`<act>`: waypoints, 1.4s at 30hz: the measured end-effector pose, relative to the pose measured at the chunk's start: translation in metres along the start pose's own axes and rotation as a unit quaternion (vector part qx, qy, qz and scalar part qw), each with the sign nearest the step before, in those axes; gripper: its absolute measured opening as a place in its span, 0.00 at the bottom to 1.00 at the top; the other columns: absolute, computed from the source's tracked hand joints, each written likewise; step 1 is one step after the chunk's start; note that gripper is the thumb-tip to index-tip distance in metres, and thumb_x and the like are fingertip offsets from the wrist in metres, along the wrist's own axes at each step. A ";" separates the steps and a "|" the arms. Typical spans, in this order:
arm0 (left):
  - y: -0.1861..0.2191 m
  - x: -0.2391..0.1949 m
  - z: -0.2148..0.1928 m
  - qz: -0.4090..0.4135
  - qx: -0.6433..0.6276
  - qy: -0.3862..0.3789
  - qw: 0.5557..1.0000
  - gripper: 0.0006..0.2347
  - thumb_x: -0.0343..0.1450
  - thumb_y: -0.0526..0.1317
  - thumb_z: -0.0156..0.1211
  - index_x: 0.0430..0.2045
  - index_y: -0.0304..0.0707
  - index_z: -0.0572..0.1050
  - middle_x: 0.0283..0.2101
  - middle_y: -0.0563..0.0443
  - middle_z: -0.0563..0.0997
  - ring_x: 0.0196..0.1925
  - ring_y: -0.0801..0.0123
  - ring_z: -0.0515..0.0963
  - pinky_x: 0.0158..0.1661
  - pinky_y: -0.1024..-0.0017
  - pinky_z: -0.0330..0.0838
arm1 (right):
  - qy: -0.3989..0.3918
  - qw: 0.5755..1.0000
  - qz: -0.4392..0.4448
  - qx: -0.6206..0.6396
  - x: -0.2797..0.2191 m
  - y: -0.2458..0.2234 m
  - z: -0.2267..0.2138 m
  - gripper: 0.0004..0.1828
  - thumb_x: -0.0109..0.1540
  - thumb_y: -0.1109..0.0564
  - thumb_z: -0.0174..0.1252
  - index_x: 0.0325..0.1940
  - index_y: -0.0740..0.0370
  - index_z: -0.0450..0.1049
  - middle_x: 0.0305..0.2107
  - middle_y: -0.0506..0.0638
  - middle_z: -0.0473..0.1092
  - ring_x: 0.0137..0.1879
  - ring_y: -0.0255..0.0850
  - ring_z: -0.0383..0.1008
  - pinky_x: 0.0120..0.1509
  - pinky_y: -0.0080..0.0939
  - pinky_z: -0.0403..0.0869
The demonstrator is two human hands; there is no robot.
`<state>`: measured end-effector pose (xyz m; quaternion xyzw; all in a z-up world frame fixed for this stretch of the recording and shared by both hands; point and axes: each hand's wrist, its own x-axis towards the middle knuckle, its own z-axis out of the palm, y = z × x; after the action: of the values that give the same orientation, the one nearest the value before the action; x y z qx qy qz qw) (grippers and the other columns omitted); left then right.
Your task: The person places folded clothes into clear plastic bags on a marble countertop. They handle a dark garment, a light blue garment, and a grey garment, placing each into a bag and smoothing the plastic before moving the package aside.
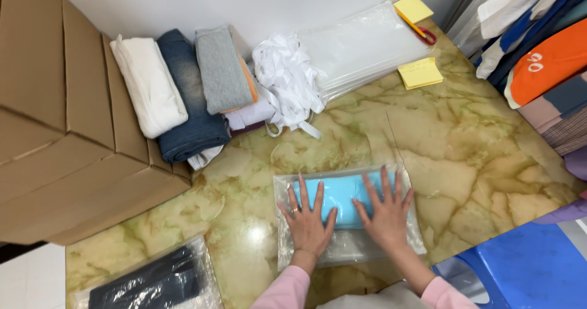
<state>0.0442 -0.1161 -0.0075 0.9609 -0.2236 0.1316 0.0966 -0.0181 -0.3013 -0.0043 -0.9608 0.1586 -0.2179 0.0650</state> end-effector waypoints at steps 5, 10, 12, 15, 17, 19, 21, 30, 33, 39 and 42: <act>-0.002 -0.003 0.001 0.025 0.089 0.022 0.995 0.34 0.73 0.70 0.38 0.77 0.69 0.51 0.83 0.47 0.41 0.79 0.39 0.45 0.63 0.25 0.44 | -0.084 0.996 0.036 -0.015 -0.019 0.005 0.014 0.39 0.66 0.27 0.38 0.82 0.29 0.49 0.82 0.47 0.40 0.87 0.54 0.35 0.76 0.83 0.43; -0.001 -0.004 -0.001 0.021 0.091 0.015 0.996 0.33 0.74 0.69 0.37 0.77 0.69 0.51 0.83 0.47 0.42 0.79 0.38 0.45 0.63 0.26 0.46 | -0.080 0.996 0.032 -0.031 -0.023 0.005 0.020 0.39 0.67 0.27 0.36 0.82 0.31 0.49 0.83 0.48 0.39 0.87 0.52 0.34 0.77 0.80 0.44; -0.001 -0.003 -0.001 0.019 0.083 0.012 0.996 0.34 0.73 0.69 0.38 0.77 0.69 0.51 0.83 0.47 0.42 0.80 0.38 0.43 0.63 0.25 0.45 | -0.094 0.995 0.035 -0.029 -0.020 0.005 0.020 0.39 0.67 0.26 0.34 0.82 0.30 0.48 0.82 0.48 0.40 0.87 0.52 0.36 0.76 0.81 0.43; -0.005 -0.005 0.005 0.024 0.044 -0.014 0.999 0.33 0.75 0.69 0.39 0.77 0.68 0.50 0.83 0.46 0.38 0.80 0.39 0.39 0.62 0.26 0.40 | -0.181 0.980 0.069 0.034 -0.017 0.011 0.017 0.40 0.66 0.25 0.37 0.82 0.28 0.46 0.82 0.46 0.37 0.86 0.51 0.32 0.77 0.80 0.36; -0.014 -0.003 -0.008 -0.031 -0.039 -0.087 0.995 0.33 0.75 0.68 0.32 0.77 0.65 0.47 0.82 0.45 0.34 0.80 0.44 0.34 0.67 0.33 0.31 | -0.159 0.977 0.103 0.097 -0.022 0.022 0.007 0.44 0.64 0.27 0.45 0.82 0.33 0.46 0.82 0.52 0.36 0.86 0.54 0.31 0.78 0.78 0.38; -0.030 -0.008 -0.008 -0.090 -0.123 -0.157 0.976 0.33 0.76 0.67 0.25 0.77 0.62 0.44 0.81 0.45 0.30 0.81 0.50 0.29 0.71 0.40 0.22 | -0.141 0.968 0.131 0.161 -0.026 0.043 0.001 0.49 0.61 0.29 0.52 0.83 0.38 0.46 0.82 0.58 0.34 0.85 0.57 0.30 0.79 0.76 0.39; -0.053 -0.024 0.001 -0.312 -0.245 0.024 0.918 0.31 0.76 0.56 0.47 0.72 0.39 0.59 0.68 0.34 0.61 0.68 0.41 0.64 0.65 0.45 0.63 | -0.016 0.961 0.182 0.205 -0.034 0.071 -0.005 0.45 0.61 0.39 0.59 0.77 0.66 0.59 0.72 0.69 0.58 0.76 0.62 0.56 0.78 0.62 0.57; -0.114 -0.012 0.065 -0.461 -0.390 -0.214 0.768 0.23 0.65 0.62 0.64 0.45 0.50 0.86 0.49 0.55 0.89 0.53 0.67 0.86 0.54 0.72 0.75 | -0.296 0.824 0.379 0.299 0.014 0.167 0.022 0.26 0.66 0.43 0.63 0.57 0.66 0.86 0.50 0.56 0.82 0.57 0.42 0.76 0.61 0.40 0.69; -0.119 -0.020 0.099 -0.466 -0.431 -0.184 0.751 0.18 0.61 0.56 0.74 0.40 0.53 0.87 0.45 0.60 0.89 0.48 0.75 0.86 0.53 0.79 0.75 | -0.281 0.830 0.347 0.334 0.016 0.180 0.039 0.17 0.66 0.54 0.67 0.53 0.68 0.87 0.48 0.56 0.83 0.54 0.41 0.75 0.60 0.40 0.69; -0.122 -0.041 0.033 -0.433 -0.411 -0.077 0.799 0.09 0.66 0.51 0.71 0.31 0.52 0.86 0.47 0.56 0.74 0.48 0.69 0.81 0.55 0.72 0.74 | -0.185 0.865 0.262 0.387 -0.012 0.188 0.102 0.07 0.73 0.55 0.67 0.49 0.61 0.83 0.26 0.53 0.71 0.35 0.37 0.65 0.39 0.37 0.66; -0.159 -0.074 -0.026 -0.450 -0.379 -0.021 0.809 0.10 0.68 0.52 0.73 0.32 0.50 0.86 0.47 0.59 0.73 0.49 0.68 0.81 0.51 0.66 0.75 | -0.205 0.882 0.185 0.383 -0.016 0.128 0.098 0.06 0.72 0.59 0.65 0.50 0.62 0.84 0.32 0.50 0.76 0.41 0.33 0.68 0.49 0.33 0.67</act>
<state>0.0474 0.0605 -0.0250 0.8436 0.1993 -0.0415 0.4969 -0.0237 -0.4108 -0.1231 -0.8376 0.2208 -0.0442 0.4977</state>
